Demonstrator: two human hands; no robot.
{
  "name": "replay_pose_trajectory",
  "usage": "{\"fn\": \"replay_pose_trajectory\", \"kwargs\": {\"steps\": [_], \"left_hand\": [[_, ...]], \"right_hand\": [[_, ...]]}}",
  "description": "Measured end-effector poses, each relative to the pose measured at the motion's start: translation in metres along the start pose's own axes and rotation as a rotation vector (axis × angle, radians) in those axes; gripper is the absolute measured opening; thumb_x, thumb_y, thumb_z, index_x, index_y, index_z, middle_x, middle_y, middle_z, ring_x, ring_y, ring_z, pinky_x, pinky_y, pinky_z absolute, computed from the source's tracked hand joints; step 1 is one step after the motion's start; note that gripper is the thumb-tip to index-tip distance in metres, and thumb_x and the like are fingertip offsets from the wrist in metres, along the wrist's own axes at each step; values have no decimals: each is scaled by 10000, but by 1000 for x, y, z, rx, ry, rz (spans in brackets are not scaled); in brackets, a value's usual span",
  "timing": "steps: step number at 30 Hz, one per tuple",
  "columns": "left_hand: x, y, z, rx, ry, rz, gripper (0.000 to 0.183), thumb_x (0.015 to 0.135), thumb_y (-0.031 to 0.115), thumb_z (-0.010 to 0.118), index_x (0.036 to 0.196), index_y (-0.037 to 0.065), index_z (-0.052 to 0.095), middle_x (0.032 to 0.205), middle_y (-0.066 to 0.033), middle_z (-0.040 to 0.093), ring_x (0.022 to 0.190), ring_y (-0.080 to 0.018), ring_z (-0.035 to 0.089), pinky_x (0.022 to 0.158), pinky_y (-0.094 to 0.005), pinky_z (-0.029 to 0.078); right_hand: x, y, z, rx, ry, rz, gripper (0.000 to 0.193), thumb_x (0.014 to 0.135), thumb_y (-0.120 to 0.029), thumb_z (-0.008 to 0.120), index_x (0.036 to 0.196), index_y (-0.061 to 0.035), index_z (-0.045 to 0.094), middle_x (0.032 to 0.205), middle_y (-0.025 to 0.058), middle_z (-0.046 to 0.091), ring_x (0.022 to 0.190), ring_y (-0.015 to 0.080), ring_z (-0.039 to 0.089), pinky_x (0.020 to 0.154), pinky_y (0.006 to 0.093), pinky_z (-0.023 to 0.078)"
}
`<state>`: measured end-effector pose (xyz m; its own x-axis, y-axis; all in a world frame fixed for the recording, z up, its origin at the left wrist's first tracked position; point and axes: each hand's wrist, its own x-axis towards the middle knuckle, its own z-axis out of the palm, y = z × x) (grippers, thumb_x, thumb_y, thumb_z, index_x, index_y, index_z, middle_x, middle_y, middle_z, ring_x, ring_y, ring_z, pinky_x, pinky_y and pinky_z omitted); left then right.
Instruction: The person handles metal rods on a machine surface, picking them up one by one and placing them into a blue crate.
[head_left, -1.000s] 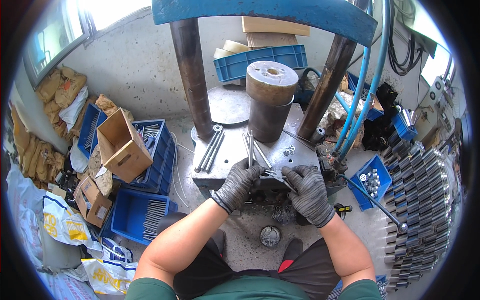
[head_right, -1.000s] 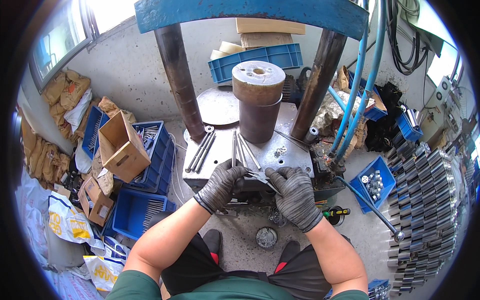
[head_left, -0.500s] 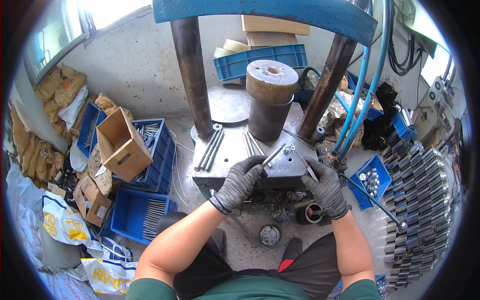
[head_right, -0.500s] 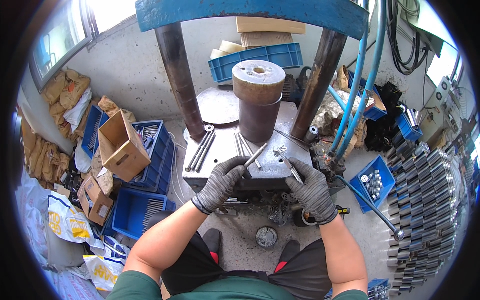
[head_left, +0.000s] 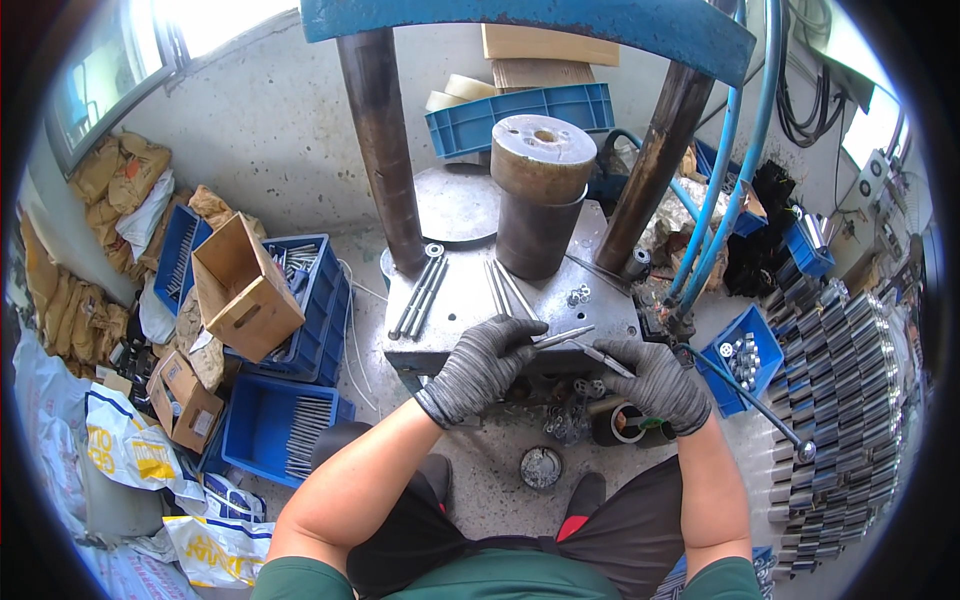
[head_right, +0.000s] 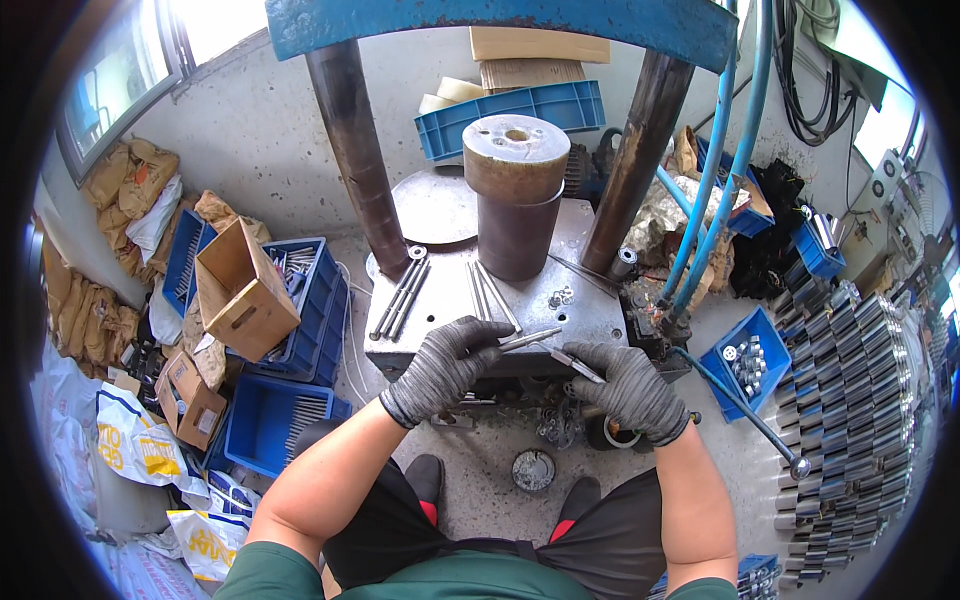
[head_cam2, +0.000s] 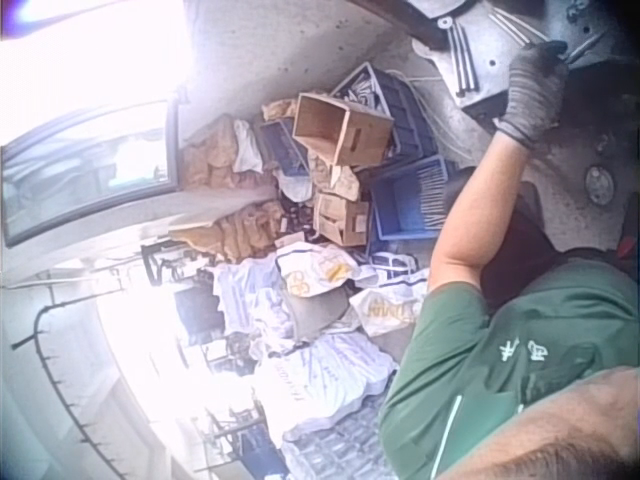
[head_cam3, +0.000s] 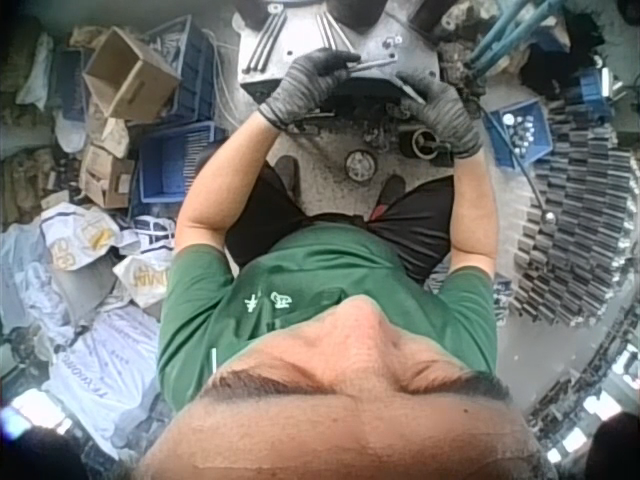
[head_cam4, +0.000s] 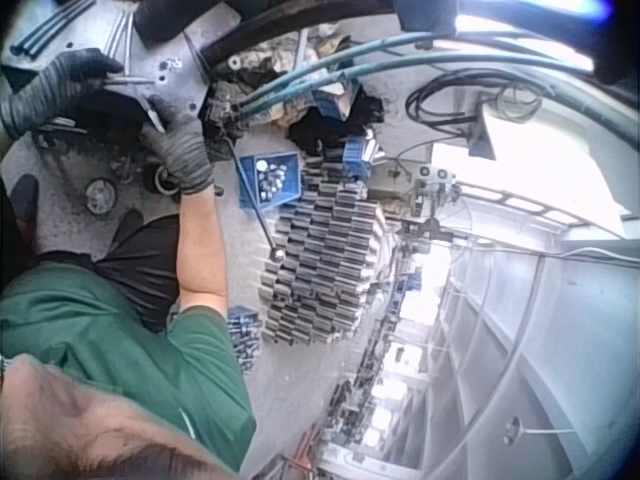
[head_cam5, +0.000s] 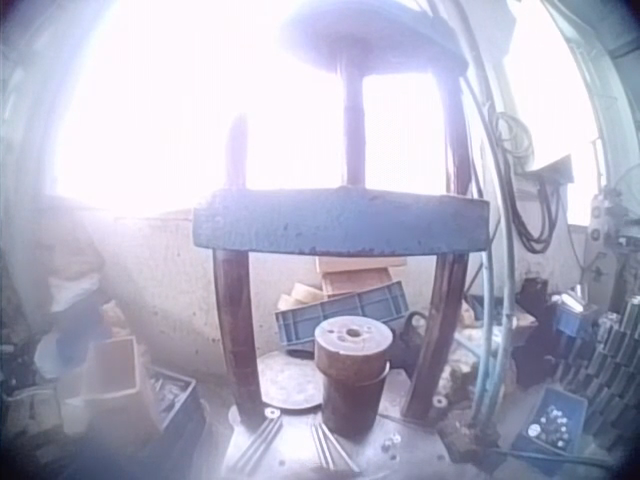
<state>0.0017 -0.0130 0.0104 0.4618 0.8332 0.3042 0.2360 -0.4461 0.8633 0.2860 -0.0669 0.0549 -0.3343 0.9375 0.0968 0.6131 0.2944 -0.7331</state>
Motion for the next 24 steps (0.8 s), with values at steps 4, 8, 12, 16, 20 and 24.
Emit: {"fn": "replay_pose_trajectory", "kwargs": {"steps": [4, 8, 12, 16, 20, 24], "left_hand": [[-3, -1, 3, -191, -77, -132, 328, 1015, 103, 627, 1335, 43, 665, 1005, -67, 713, 925, -123, 661, 828, -294, 547], [-5, 12, 3, -724, -206, -445, 378, 1040, 218, 630, 1371, 35, 630, 947, -33, 700, 782, -63, 606, 693, -234, 507], [-5, -1, 5, -678, -272, -426, 445, 1040, 301, 634, 1374, 8, 609, 919, -35, 705, 743, -47, 585, 644, -209, 470], [-4, -4, 4, -734, -267, -476, 452, 1033, 332, 640, 1334, -4, 620, 842, -41, 704, 659, -63, 601, 589, -198, 472], [-2, -10, 1, -1027, -338, -567, 433, 1026, 310, 640, 1297, -28, 620, 832, -72, 721, 533, -84, 609, 485, -180, 478], [0, -4, -6, -1152, -358, -626, 415, 1018, 276, 636, 1280, -45, 615, 845, -105, 735, 508, -115, 641, 460, -188, 507]], "right_hand": [[5, -6, 6, 126, -154, 115, 512, 850, -105, 737, 1343, -2, 646, 1082, 193, 745, 981, 210, 715, 916, 360, 555], [2, -4, 9, 111, -174, 36, 491, 865, -114, 742, 1331, 11, 652, 1106, 198, 748, 1001, 202, 718, 915, 352, 558], [0, 0, 14, 177, -201, 67, 476, 875, -114, 740, 1327, 8, 657, 1123, 200, 749, 1017, 199, 721, 921, 349, 558], [3, -12, 11, 154, -197, 89, 488, 870, -104, 746, 1336, 6, 651, 1133, 205, 744, 1044, 214, 719, 938, 351, 553], [4, -9, 15, 221, -156, 21, 522, 858, -75, 759, 1357, 12, 633, 1178, 191, 723, 1076, 213, 697, 964, 340, 539], [7, -2, 20, 58, -174, -14, 527, 877, -69, 764, 1377, 10, 617, 1187, 137, 717, 1087, 193, 678, 960, 332, 535]]}}
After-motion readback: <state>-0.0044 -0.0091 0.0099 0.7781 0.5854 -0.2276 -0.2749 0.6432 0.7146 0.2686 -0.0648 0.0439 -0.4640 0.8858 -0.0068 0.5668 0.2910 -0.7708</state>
